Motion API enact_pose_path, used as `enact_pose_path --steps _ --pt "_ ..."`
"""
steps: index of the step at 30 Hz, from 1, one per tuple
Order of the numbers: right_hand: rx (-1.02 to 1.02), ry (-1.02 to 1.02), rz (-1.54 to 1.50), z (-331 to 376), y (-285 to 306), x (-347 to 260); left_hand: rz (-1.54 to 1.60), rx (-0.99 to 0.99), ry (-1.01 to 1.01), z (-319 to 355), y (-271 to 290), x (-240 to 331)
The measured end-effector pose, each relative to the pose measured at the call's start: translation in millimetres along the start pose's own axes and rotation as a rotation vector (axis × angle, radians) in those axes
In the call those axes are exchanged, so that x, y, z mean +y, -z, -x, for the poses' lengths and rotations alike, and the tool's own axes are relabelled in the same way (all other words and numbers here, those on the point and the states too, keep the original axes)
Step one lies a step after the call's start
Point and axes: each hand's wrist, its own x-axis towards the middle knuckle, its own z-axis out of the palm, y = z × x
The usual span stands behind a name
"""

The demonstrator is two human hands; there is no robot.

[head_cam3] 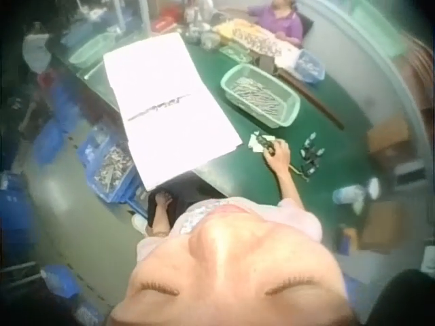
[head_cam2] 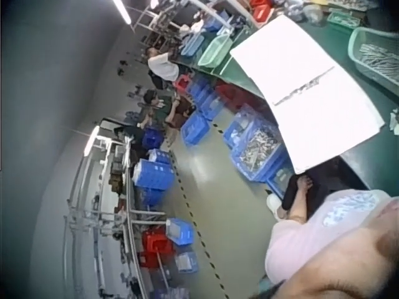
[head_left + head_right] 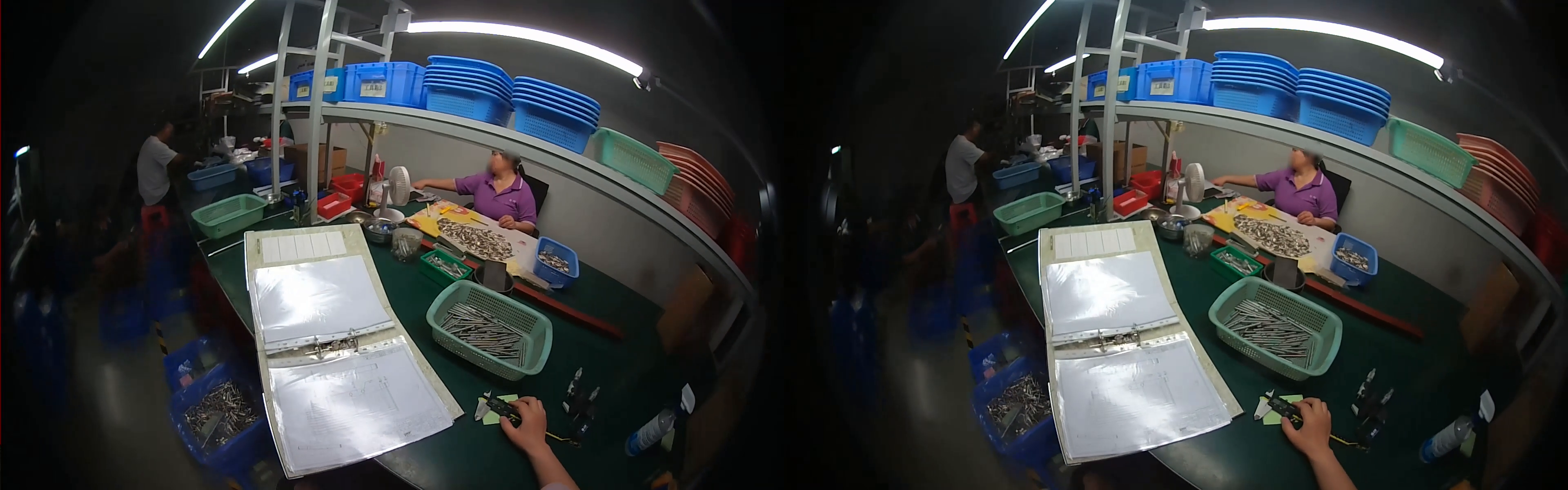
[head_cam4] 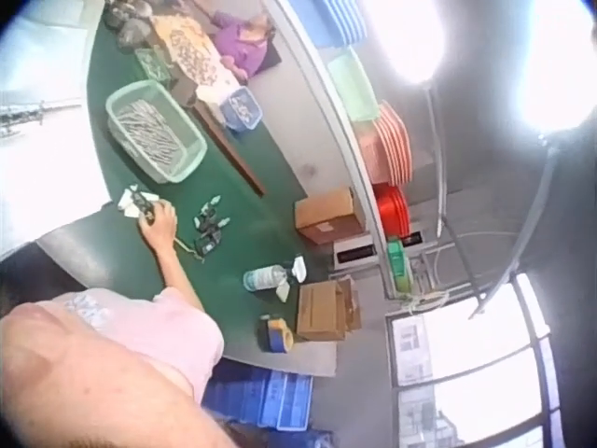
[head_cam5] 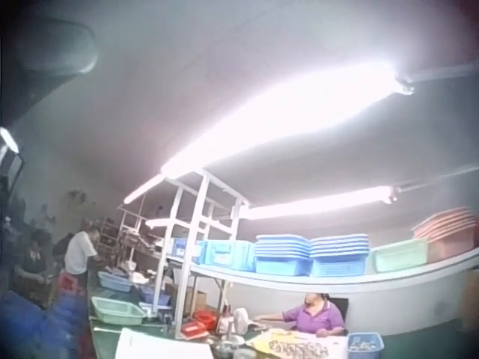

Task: Measuring the dimensions of small metal rods using a digital caliper while referencing a document binder in a manufacturing facility.

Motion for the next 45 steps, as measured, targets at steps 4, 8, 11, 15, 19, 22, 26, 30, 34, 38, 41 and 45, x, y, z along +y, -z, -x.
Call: enact_pose_path --steps 4,8,11,15,19,22,26,30,34,38,41,45 --pt "0.054 0.019 0.009 1.7 5.0 -5.8 -0.146 0.051 -0.409 -4.0 -10.5 -13.7" --pt "0.052 0.014 -0.002 -1.4 3.9 -7.1 -0.042 0.024 -0.308 11.7 -10.3 1.8" --pt "0.05 0.059 -0.009 -4.1 2.5 -6.3 0.192 0.054 -0.171 26.1 4.3 32.2" --pt "0.01 0.109 -0.03 -12.2 5.8 -6.8 0.343 0.309 -0.707 76.7 31.2 141.9" --pt "-0.058 0.081 -0.053 -11.4 9.6 4.8 0.129 0.27 -1.386 198.5 -37.7 258.3" --pt "-0.074 0.046 -0.079 -10.5 12.6 7.8 -0.219 -0.195 -1.596 258.1 -149.8 267.1" --pt "-0.067 0.043 -0.078 0.2 11.1 12.9 -1.054 -0.735 -1.799 292.7 -300.0 224.8" --pt "-0.078 0.058 -0.088 -2.1 12.0 5.1 -1.234 -0.925 -1.75 280.3 -412.9 189.8" --pt "-0.095 0.058 -0.128 -6.2 9.5 2.9 -1.596 -0.664 -1.929 238.4 -499.7 171.7" --pt "-0.122 0.02 -0.162 -6.8 9.4 9.7 -1.891 -0.376 -1.92 205.7 -542.9 158.4" --pt "-0.113 0.02 -0.135 -7.0 13.1 13.7 -2.004 -0.265 -1.796 197.7 -553.3 152.8" --pt "-0.048 0.053 -0.129 -7.6 11.2 13.5 -2.04 -0.258 -1.617 202.1 -548.3 153.2"
